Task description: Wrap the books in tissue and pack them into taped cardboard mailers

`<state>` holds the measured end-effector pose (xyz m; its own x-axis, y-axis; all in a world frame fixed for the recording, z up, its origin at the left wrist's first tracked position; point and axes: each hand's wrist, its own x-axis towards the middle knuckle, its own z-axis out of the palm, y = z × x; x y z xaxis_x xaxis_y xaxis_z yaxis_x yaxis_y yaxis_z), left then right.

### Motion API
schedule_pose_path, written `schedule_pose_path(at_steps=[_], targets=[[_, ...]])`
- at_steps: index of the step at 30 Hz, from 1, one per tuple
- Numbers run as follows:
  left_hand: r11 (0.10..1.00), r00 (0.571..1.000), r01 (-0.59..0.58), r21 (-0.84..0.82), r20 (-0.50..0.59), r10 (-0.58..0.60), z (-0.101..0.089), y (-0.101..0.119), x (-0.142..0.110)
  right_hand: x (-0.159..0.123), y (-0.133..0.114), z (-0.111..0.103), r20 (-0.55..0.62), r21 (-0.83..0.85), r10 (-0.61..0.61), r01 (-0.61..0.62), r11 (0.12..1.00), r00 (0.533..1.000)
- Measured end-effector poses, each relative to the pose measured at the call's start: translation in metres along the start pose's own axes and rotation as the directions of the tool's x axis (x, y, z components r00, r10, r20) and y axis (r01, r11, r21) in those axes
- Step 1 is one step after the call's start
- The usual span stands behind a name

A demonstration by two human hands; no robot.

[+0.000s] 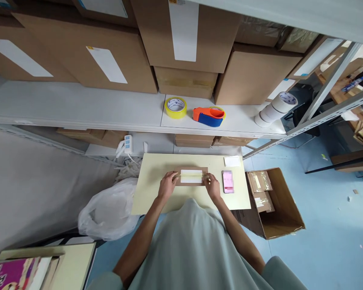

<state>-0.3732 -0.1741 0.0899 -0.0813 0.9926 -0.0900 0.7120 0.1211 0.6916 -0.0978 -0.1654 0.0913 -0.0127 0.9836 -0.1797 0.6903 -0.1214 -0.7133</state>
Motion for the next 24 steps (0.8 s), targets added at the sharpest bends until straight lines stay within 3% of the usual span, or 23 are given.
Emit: schedule_pose_path(at_steps=[8, 11, 15, 19, 24], targets=[[0.997, 0.992, 0.082, -0.001, -0.099, -0.081, 0.014, 0.014, -0.020, -0.011, 0.006, -0.016, 0.022, -0.053, 0.110, -0.109, 0.993, 0.994], [0.984, 0.983, 0.144, 0.108, -0.134, -0.129, 0.033, 0.025, -0.025, -0.012, 0.003, -0.001, -0.034, -0.184, 0.120, -0.124, 0.975, 0.992], [0.978, 0.970, 0.132, 0.161, -0.224, -0.094, 0.058, 0.036, -0.026, -0.011, -0.001, 0.031, -0.193, -0.295, 0.005, -0.062, 0.954, 0.981], [0.985, 0.946, 0.163, 0.049, -0.290, -0.142, 0.066, 0.028, -0.019, -0.005, 0.009, 0.039, -0.211, -0.143, 0.030, -0.062, 0.988, 0.977], [0.953, 0.941, 0.203, -0.225, -0.222, -0.253, 0.054, 0.001, -0.013, 0.001, 0.037, 0.022, -0.118, 0.284, 0.078, -0.042, 0.958, 0.990]])
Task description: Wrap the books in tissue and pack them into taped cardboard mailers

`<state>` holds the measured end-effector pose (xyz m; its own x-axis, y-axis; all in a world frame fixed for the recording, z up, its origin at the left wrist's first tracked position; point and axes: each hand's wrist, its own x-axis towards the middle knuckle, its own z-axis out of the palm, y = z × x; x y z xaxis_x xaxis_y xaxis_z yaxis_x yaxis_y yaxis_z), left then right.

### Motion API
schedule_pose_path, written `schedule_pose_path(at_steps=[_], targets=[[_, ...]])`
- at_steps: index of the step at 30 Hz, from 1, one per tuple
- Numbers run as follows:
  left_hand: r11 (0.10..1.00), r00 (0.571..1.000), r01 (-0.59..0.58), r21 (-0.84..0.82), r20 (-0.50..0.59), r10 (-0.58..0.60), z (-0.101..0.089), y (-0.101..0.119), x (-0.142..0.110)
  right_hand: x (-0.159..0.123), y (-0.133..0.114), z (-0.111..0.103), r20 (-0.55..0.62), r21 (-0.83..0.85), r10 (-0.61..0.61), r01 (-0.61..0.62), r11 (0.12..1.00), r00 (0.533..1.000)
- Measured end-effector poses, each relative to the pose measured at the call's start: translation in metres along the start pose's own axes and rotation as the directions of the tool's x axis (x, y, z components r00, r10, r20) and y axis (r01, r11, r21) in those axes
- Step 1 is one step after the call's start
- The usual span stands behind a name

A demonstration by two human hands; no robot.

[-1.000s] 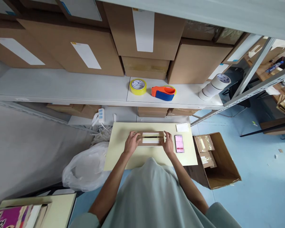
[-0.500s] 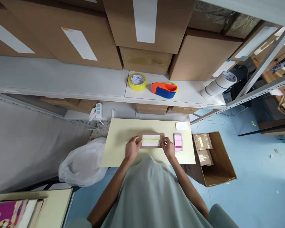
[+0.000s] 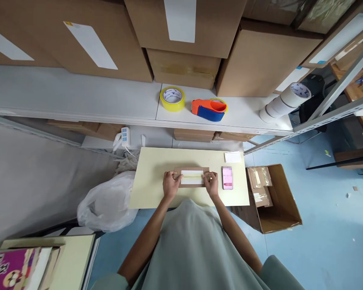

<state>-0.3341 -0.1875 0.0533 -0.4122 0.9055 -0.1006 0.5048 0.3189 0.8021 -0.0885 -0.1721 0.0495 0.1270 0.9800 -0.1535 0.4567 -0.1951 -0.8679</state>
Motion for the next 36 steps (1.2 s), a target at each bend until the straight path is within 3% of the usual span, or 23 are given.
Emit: schedule_pose_path(at_steps=[4, 10, 15, 18, 21, 23, 25, 27, 28, 32, 36], targets=[[0.960, 0.985, 0.125, -0.249, 0.148, -0.090, -0.017, -0.016, 0.005, 0.005, 0.012, -0.017, 0.108, 0.272, 0.106, -0.132, 0.953, 0.988], [0.939, 0.974, 0.161, -0.304, 0.205, -0.101, -0.030, -0.019, 0.009, 0.007, 0.010, -0.028, 0.172, 0.398, 0.117, -0.177, 0.900, 0.978], [0.948, 0.986, 0.092, -0.306, 0.161, -0.044, -0.031, -0.014, 0.009, 0.003, 0.002, -0.025, 0.094, 0.314, 0.047, -0.075, 0.947, 0.994], [0.969, 0.993, -0.083, -0.233, 0.062, 0.100, -0.033, -0.004, 0.015, 0.010, -0.019, -0.027, 0.040, 0.223, -0.001, -0.008, 0.975, 0.999], [0.946, 0.957, -0.289, -0.148, -0.020, 0.289, -0.043, 0.030, 0.032, 0.037, -0.075, -0.044, -0.045, 0.109, -0.169, 0.173, 0.979, 0.985], [0.914, 0.927, -0.375, -0.151, -0.046, 0.373, -0.054, 0.070, 0.048, 0.067, -0.128, -0.060, -0.098, 0.008, -0.388, 0.391, 0.921, 0.916], [0.881, 0.897, -0.441, -0.169, -0.076, 0.435, -0.066, 0.118, 0.064, 0.104, -0.182, -0.073, -0.126, -0.131, -0.561, 0.547, 0.827, 0.818], [0.836, 0.860, -0.511, -0.199, -0.096, 0.502, -0.079, 0.165, 0.078, 0.142, -0.226, -0.079, -0.088, -0.295, -0.656, 0.609, 0.736, 0.749], [0.816, 0.842, -0.539, -0.207, -0.098, 0.531, -0.085, 0.186, 0.083, 0.160, -0.243, -0.079, -0.053, -0.383, -0.670, 0.605, 0.698, 0.740], [0.759, 0.796, -0.601, -0.249, -0.105, 0.596, -0.103, 0.239, 0.089, 0.207, -0.279, -0.066, 0.134, -0.646, -0.565, 0.504, 0.573, 0.814], [0.736, 0.782, -0.614, -0.284, -0.096, 0.616, -0.111, 0.247, 0.080, 0.220, -0.292, -0.059, 0.202, -0.753, -0.453, 0.433, 0.495, 0.868]])
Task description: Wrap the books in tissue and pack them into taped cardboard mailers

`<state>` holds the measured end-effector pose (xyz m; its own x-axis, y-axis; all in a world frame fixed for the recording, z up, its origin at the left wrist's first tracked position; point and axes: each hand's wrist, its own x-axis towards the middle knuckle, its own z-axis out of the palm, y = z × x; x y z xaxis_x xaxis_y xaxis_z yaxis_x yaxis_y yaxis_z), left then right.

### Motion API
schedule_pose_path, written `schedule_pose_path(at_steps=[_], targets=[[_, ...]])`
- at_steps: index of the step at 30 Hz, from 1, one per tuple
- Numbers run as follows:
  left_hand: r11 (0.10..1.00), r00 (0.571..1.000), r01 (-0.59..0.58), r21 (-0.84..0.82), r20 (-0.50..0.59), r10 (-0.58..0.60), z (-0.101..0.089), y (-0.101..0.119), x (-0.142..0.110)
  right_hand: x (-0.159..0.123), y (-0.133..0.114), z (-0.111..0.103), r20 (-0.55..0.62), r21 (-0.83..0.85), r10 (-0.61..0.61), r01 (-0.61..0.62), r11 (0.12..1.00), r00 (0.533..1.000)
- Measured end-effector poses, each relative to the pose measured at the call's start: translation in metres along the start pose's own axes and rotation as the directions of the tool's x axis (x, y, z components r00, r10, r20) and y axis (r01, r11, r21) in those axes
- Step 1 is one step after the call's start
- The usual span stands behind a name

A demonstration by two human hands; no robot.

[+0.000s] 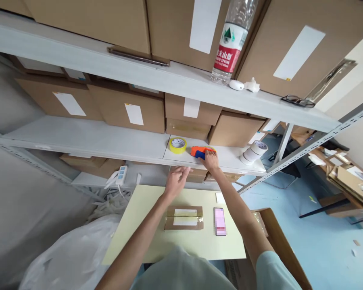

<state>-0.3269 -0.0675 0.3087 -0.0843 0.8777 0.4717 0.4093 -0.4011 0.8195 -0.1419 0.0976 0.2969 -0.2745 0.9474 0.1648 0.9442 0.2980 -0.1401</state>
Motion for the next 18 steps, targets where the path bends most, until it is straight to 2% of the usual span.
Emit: schedule_pose_path(at_steps=[3, 5, 8, 12, 15, 18], targets=[[0.999, 1.000, 0.004, -0.042, 0.008, -0.004, -0.009, -0.002, -0.017, -0.007, -0.003, -0.004, 0.030, -0.006, 0.017, -0.016, 1.000, 0.999], [0.998, 0.999, 0.033, -0.060, -0.014, -0.034, -0.018, -0.008, -0.032, -0.023, -0.005, -0.004, 0.029, -0.006, -0.004, 0.004, 1.000, 1.000], [0.991, 0.992, 0.110, -0.079, -0.056, -0.114, -0.032, -0.024, -0.058, -0.064, -0.011, -0.002, 0.019, -0.021, -0.101, 0.102, 0.995, 0.995], [0.980, 0.979, 0.159, -0.119, -0.113, -0.173, -0.046, -0.037, -0.091, -0.133, -0.021, -0.004, -0.044, 0.030, -0.269, 0.270, 0.962, 0.962], [0.975, 0.973, 0.178, -0.131, -0.123, -0.194, -0.056, -0.030, -0.109, -0.176, -0.031, -0.011, -0.082, 0.063, -0.362, 0.367, 0.928, 0.929], [0.973, 0.976, 0.189, -0.132, -0.087, -0.201, -0.067, -0.017, -0.122, -0.204, -0.043, -0.018, -0.084, 0.086, -0.417, 0.423, 0.902, 0.905]])
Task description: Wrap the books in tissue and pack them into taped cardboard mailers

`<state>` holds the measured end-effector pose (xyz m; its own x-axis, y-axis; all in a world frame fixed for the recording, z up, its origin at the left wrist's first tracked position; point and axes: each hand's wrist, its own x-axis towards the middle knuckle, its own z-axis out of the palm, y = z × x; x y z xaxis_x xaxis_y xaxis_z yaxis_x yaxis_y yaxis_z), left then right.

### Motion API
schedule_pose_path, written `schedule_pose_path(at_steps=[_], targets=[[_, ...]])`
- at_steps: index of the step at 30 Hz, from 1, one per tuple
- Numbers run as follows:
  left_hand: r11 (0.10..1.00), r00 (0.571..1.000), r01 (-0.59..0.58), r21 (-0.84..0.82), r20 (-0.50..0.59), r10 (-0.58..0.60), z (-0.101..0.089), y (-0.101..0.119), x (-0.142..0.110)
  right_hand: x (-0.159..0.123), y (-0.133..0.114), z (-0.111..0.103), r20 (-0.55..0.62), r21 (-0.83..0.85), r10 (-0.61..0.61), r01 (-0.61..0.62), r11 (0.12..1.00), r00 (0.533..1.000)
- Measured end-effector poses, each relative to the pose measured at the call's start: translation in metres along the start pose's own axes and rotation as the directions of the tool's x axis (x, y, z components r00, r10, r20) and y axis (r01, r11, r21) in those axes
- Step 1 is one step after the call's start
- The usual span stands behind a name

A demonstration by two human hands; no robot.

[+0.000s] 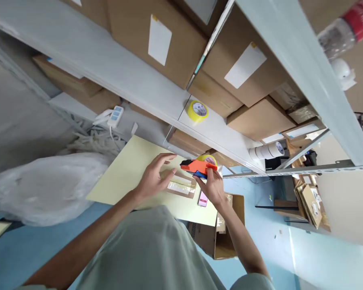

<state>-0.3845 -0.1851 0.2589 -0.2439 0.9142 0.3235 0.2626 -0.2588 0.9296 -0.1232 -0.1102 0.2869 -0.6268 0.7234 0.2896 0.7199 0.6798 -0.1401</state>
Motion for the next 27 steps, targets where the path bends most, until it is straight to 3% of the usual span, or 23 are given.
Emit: schedule_pose_path(at_steps=[7, 11, 15, 19, 24, 27], targets=[[0.999, 0.999, 0.003, -0.033, 0.033, -0.002, -0.018, -0.002, -0.019, -0.015, -0.033, -0.009, 0.089, 0.015, -0.087, 0.086, 0.996, 0.992], [0.996, 0.985, 0.060, -0.067, 0.165, -0.049, -0.028, -0.014, -0.020, -0.019, -0.041, -0.012, 0.185, 0.028, -0.111, 0.108, 0.994, 0.976], [0.969, 0.937, 0.194, -0.150, 0.320, -0.138, -0.037, -0.023, -0.020, -0.019, -0.047, -0.016, 0.260, 0.049, -0.141, 0.133, 0.990, 0.955], [0.948, 0.917, 0.250, -0.198, 0.364, -0.166, -0.041, -0.027, -0.025, -0.020, -0.051, -0.017, 0.316, 0.068, -0.166, 0.152, 0.986, 0.934], [0.895, 0.898, 0.371, -0.248, 0.343, -0.277, -0.037, -0.037, -0.036, -0.021, -0.060, -0.017, 0.430, 0.060, -0.044, 0.020, 0.998, 0.902], [0.854, 0.866, 0.458, -0.246, 0.339, -0.366, -0.031, -0.046, -0.045, -0.015, -0.071, -0.017, 0.537, 0.041, 0.094, -0.137, 0.990, 0.838]])
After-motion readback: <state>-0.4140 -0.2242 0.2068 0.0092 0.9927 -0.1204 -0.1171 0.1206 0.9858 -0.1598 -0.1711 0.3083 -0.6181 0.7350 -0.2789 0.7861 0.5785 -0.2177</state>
